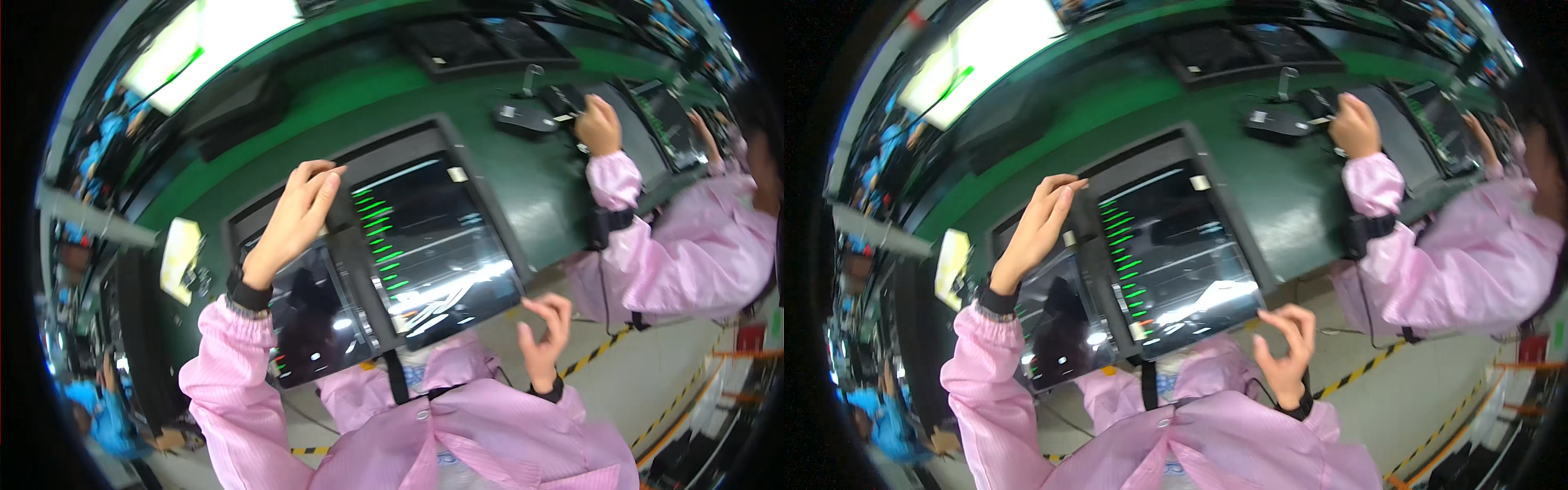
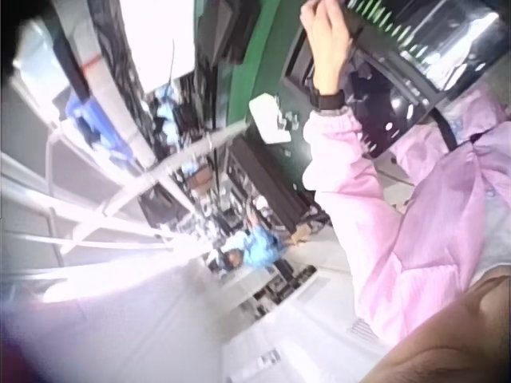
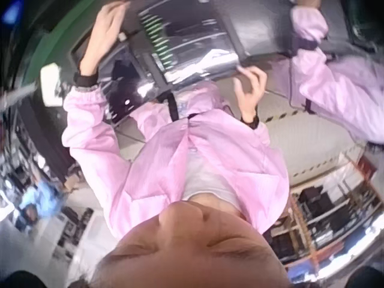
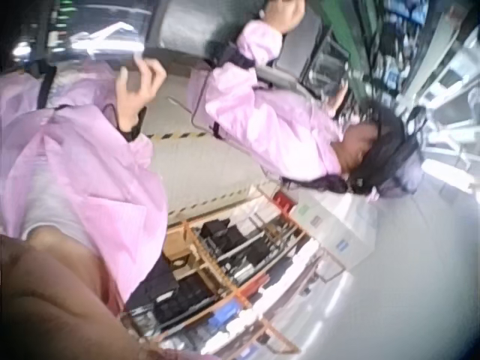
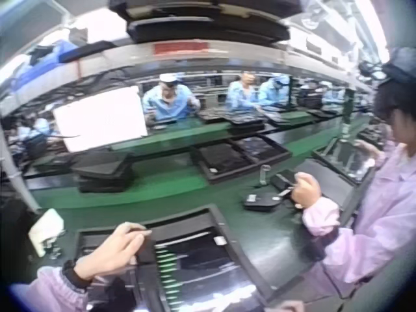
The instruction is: Interacting with and verifying functions on two mounted tablets on an assembly line workstation.
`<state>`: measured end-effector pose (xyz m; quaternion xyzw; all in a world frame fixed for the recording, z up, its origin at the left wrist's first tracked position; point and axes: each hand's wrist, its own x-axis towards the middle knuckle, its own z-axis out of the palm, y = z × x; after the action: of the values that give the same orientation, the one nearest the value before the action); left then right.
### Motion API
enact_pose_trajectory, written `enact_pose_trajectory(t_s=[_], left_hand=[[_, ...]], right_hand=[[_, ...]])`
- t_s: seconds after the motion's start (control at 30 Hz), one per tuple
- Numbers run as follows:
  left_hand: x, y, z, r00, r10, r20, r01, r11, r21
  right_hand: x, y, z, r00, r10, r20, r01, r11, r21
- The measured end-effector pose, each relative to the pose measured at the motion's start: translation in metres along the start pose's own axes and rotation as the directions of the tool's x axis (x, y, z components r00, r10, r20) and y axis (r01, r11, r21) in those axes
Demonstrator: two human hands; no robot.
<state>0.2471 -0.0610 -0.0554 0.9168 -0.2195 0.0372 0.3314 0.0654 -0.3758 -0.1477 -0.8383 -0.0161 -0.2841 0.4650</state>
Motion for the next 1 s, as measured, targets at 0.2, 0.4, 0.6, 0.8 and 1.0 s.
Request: enact_pose_trajectory(t_s=[0.2, 0.4, 0.6, 0.8, 1.0], left_hand=[[-0.136, 0.020, -0.080, 0.997, 0.074, 0.001, -0.073, 0.974, 0.213], [-0.235, 0.003, -0.061, 0.996, -0.060, -0.064, 0.072, 0.973, 0.219], [-0.254, -0.023, -0.043, 0.997, -0.060, -0.043, 0.067, 0.980, 0.189], [-0.235, -0.035, -0.060, 0.974, 0.048, -0.223, -0.006, 0.983, 0.186], [-0.158, -0.086, -0.062, 0.955, -0.054, -0.291, 0.106, 0.981, 0.165]], right_hand=[[-0.019, -0.048, 0.039, 0.760, -0.394, 0.516, 0.195, 0.897, 0.398], [-0.051, -0.081, 0.094, 0.665, -0.204, 0.719, -0.182, 0.889, 0.420], [-0.064, -0.089, 0.110, 0.730, -0.048, 0.682, -0.254, 0.907, 0.336], [-0.073, -0.089, 0.120, 0.830, 0.081, 0.551, -0.285, 0.912, 0.295], [-0.079, -0.084, 0.129, 0.880, 0.091, 0.467, -0.236, 0.935, 0.264]])
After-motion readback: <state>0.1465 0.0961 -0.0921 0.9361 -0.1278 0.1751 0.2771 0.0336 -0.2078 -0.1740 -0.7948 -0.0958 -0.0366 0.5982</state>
